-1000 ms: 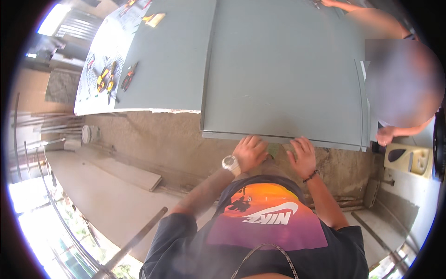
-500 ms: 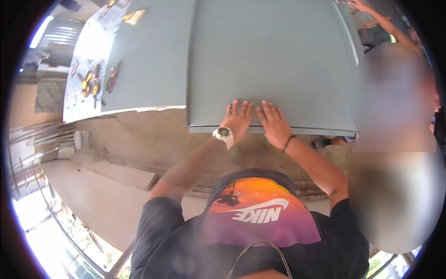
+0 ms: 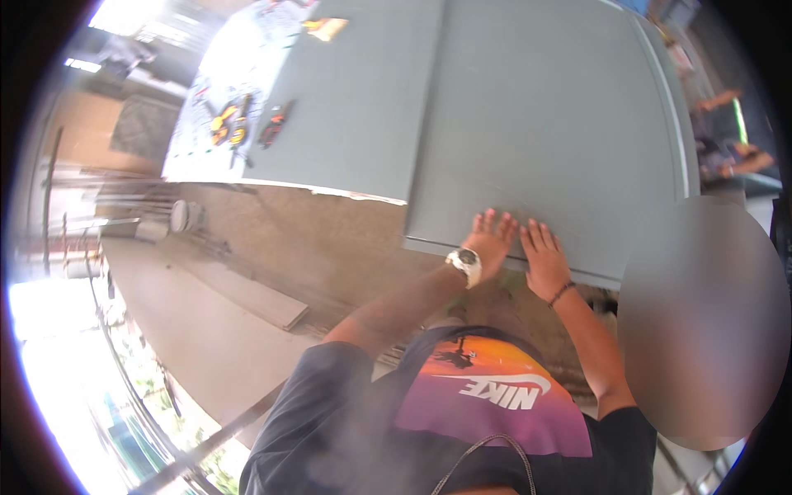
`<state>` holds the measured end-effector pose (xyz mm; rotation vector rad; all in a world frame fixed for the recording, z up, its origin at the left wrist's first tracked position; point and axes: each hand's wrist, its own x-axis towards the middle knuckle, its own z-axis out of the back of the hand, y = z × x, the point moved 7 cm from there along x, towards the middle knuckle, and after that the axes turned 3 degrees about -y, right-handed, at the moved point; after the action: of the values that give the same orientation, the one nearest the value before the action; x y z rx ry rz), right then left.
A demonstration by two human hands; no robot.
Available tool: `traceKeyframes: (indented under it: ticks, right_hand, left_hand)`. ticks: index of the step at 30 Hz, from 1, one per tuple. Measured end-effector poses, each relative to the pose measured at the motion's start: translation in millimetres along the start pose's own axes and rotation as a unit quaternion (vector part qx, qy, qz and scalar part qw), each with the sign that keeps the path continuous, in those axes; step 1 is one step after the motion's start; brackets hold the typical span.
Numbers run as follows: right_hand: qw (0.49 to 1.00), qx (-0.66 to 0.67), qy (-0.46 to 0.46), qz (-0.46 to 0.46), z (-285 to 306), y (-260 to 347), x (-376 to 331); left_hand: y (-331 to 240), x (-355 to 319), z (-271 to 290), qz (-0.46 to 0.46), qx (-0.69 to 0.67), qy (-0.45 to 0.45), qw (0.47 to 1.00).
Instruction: The person aligns and secures large gray composite panels on a workbench with a coworker. They use pliers to press along seams and a hammer to tap edges into place, then apply sealant along the joint with a brush.
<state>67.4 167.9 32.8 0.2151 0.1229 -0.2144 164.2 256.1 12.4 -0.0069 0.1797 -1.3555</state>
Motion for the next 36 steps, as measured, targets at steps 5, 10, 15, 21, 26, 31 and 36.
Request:
traceKeyframes:
  ticks: [5,10,15,21,26,31,36]
  right_hand:
    - [1.000,0.012,-0.001,-0.015,5,18,-4]
    - [0.955,0.229,-0.186,-0.021,-15,-3,-26]
    - [0.928,0.294,-0.215,-0.080,7,28,-44]
    - [0.897,0.339,-0.189,-0.212,23,30,-37]
    - [0.826,0.356,-0.277,-0.338,55,80,-32]
    - [0.840,0.337,-0.257,-0.340,57,161,-11]
    - [0.832,0.343,-0.221,-0.376,53,184,-16]
  left_hand:
    - [15,-33,34,0.011,-0.193,-0.010,0.981]
    - [117,-75,67,0.086,-0.260,-0.245,0.930]
    - [354,-163,102,0.270,-0.192,-0.365,0.870]
    - [634,-191,102,0.399,-0.088,-0.271,0.872]
    - [733,-186,60,0.462,0.163,-0.206,0.847]
    - [781,-195,38,0.418,-0.012,-0.144,0.897]
    - [699,-178,44,0.460,0.061,-0.180,0.867]
